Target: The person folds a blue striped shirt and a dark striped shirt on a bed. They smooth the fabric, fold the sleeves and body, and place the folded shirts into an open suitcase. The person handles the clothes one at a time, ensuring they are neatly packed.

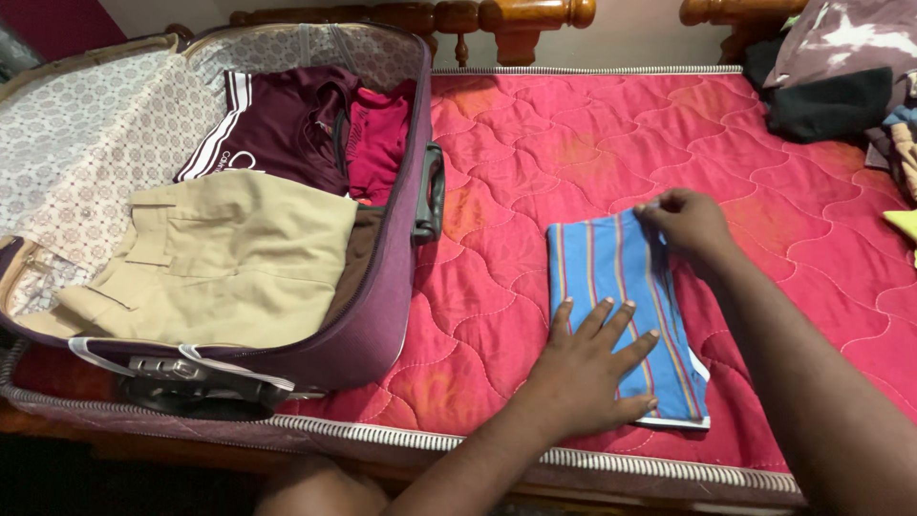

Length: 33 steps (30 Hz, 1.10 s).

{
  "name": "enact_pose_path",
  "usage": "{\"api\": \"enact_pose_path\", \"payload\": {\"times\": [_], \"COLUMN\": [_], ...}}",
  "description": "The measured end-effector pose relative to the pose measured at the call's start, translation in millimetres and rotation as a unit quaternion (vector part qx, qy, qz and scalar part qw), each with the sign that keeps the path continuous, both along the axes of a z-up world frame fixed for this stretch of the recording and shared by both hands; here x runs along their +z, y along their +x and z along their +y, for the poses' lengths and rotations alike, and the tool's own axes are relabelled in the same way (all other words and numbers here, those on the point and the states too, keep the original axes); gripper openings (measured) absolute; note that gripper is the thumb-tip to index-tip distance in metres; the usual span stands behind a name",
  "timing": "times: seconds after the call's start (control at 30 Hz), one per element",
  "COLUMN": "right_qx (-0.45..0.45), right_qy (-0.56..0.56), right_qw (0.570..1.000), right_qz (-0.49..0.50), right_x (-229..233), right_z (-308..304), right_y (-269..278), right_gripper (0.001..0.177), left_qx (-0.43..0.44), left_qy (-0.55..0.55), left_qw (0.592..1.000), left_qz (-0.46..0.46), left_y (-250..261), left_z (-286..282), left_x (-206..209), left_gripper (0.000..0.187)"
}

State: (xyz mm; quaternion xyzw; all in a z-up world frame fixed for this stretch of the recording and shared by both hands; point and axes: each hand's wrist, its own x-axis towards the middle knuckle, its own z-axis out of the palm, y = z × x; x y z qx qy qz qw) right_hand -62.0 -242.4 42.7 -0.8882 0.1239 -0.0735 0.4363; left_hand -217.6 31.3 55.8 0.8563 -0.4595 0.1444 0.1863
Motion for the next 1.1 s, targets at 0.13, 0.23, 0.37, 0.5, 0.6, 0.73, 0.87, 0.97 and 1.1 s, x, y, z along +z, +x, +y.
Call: {"api": "enact_pose_path", "payload": {"times": [0.13, 0.23, 0.37, 0.5, 0.6, 0.73, 0.87, 0.97, 1.1], "right_qx": [-0.032, 0.011, 0.181, 0.159, 0.130, 0.117, 0.084, 0.090, 0.147], "right_qy": [-0.184, -0.213, -0.302, -0.339, -0.316, -0.283, -0.213, -0.160, -0.239], "right_qw": [0.981, 0.968, 0.928, 0.927, 0.937, 0.947, 0.967, 0.971, 0.952], "right_qz": [-0.051, -0.129, -0.125, -0.010, -0.075, -0.091, -0.107, -0.151, -0.118], "right_x": [16, 28, 38, 35, 28, 14, 24, 38, 44], "right_z": [12, 26, 69, 105, 110, 111, 106, 98, 112], "right_y": [-10, -1, 16, 19, 27, 22, 19, 11, 10], "right_gripper": [0.034, 0.033, 0.035, 0.031, 0.029, 0.029, 0.027, 0.029, 0.034], "left_qx": [0.003, 0.010, 0.015, 0.020, 0.029, 0.022, 0.021, 0.021, 0.029], "left_qy": [-0.007, -0.012, -0.024, -0.062, -0.048, -0.005, -0.008, -0.030, -0.035], "left_qw": [1.000, 1.000, 1.000, 0.998, 0.998, 1.000, 1.000, 0.999, 0.999], "left_qz": [-0.003, -0.005, 0.001, -0.026, -0.029, 0.014, 0.016, 0.013, -0.018], "left_y": [0, 0, 0, -3, -3, 0, -1, -1, -6], "left_z": [1, 0, 1, 2, 1, -1, 0, -1, 3], "left_x": [1, 0, -3, -6, -5, -3, -3, -4, -4], "left_gripper": [0.076, 0.076, 0.074, 0.073, 0.073, 0.067, 0.069, 0.074, 0.076]}}
